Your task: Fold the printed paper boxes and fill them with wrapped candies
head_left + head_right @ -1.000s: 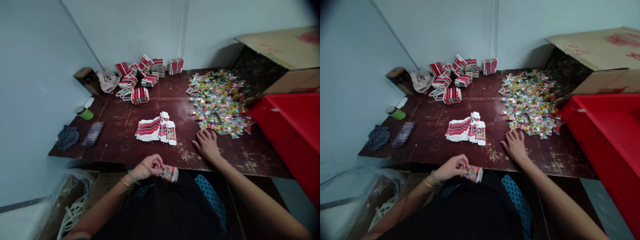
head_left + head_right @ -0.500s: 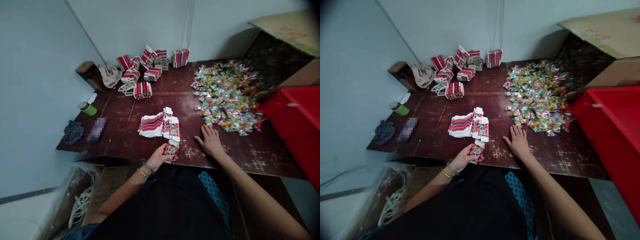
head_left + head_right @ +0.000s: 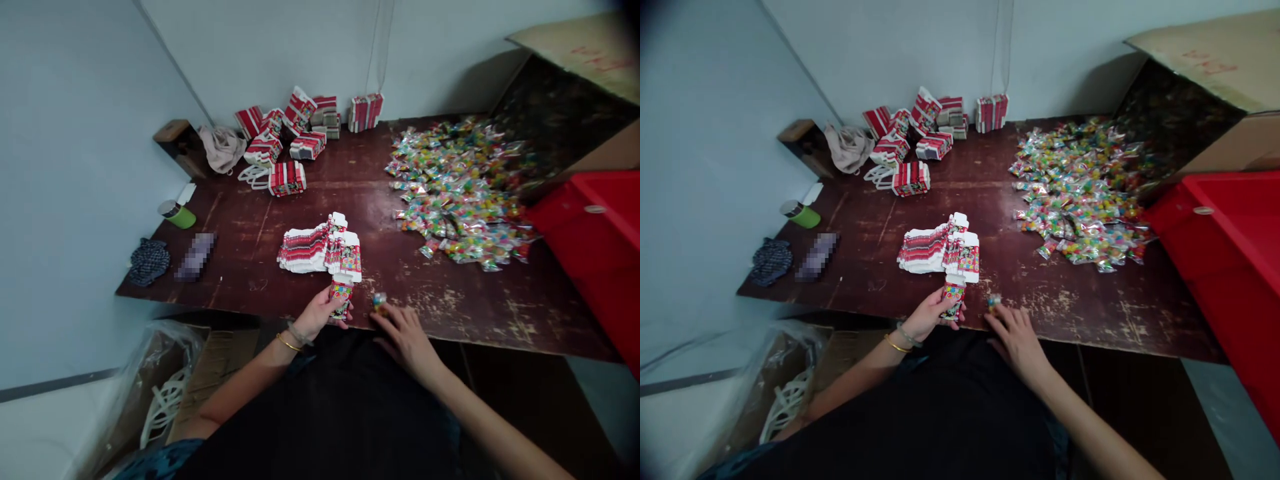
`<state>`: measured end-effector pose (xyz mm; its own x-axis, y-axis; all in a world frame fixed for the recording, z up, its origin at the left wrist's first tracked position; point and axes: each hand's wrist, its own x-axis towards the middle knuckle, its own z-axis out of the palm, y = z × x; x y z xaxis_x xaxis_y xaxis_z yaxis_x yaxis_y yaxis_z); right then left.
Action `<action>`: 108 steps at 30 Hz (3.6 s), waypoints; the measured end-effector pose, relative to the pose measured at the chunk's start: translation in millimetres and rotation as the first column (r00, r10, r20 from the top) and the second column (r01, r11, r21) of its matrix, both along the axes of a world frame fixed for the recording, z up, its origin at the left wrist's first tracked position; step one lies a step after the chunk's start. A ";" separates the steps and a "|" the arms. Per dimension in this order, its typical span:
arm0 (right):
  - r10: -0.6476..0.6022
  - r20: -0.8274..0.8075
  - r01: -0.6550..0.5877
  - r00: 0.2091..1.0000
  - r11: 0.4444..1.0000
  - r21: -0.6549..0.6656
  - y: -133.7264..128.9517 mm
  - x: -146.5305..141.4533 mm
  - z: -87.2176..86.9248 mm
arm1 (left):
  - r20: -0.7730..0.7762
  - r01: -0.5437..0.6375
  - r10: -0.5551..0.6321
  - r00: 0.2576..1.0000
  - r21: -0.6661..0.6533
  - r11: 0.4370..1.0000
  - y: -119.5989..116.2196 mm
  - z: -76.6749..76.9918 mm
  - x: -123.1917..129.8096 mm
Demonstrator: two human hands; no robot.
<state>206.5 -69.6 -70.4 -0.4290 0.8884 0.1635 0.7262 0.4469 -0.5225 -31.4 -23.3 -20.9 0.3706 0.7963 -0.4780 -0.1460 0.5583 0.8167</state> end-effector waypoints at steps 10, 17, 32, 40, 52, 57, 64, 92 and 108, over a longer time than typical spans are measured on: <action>-0.343 -0.577 0.169 0.741 0.927 -0.334 45.3 -34.2 68.2 | -0.200 0.107 -0.078 0.977 0.136 0.985 -20.4 -5.3 20.2; -0.139 -0.538 0.030 0.832 0.978 -0.206 45.1 -40.9 62.1 | -0.154 0.096 -0.072 0.986 0.157 0.983 -17.5 -2.2 20.8; -0.252 -0.660 -0.139 0.708 0.867 -0.479 41.2 -34.5 58.7 | -0.338 0.293 -0.164 0.927 0.376 0.879 0.3 10.2 20.8; -0.128 -0.587 -0.099 0.799 0.936 -0.339 42.5 -26.0 73.5 | 0.003 0.242 -0.246 0.969 0.168 0.956 8.2 6.8 19.5; -0.191 -0.535 0.071 0.823 0.969 -0.237 23.0 -14.5 46.2 | -0.117 0.508 -0.494 0.861 0.165 0.845 3.6 4.5 23.1; -0.153 -0.502 0.133 0.851 0.988 -0.075 11.0 -13.9 43.2 | -0.077 0.538 -0.533 0.843 0.159 0.828 8.5 4.4 27.5; -0.349 -0.468 0.225 0.812 0.927 -0.299 -17.3 13.2 53.2 | 0.207 0.443 -0.439 0.874 0.033 0.896 -21.7 -5.3 56.7; 0.170 -0.084 -0.147 0.982 0.962 0.229 40.1 -41.4 36.9 | 0.257 0.032 0.016 0.966 -0.180 0.983 22.3 -5.0 8.3; 0.099 -0.631 -0.508 0.769 0.694 -0.510 42.8 -13.1 70.5 | 0.256 0.567 -0.530 0.809 -0.098 0.818 -8.7 5.9 26.8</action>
<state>193.5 -26.8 0.0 -0.7182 0.6903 -0.0872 0.1295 0.0095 -0.9915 -4.6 -32.0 -14.9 0.8264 0.3476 -0.4430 0.0697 0.7175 0.6930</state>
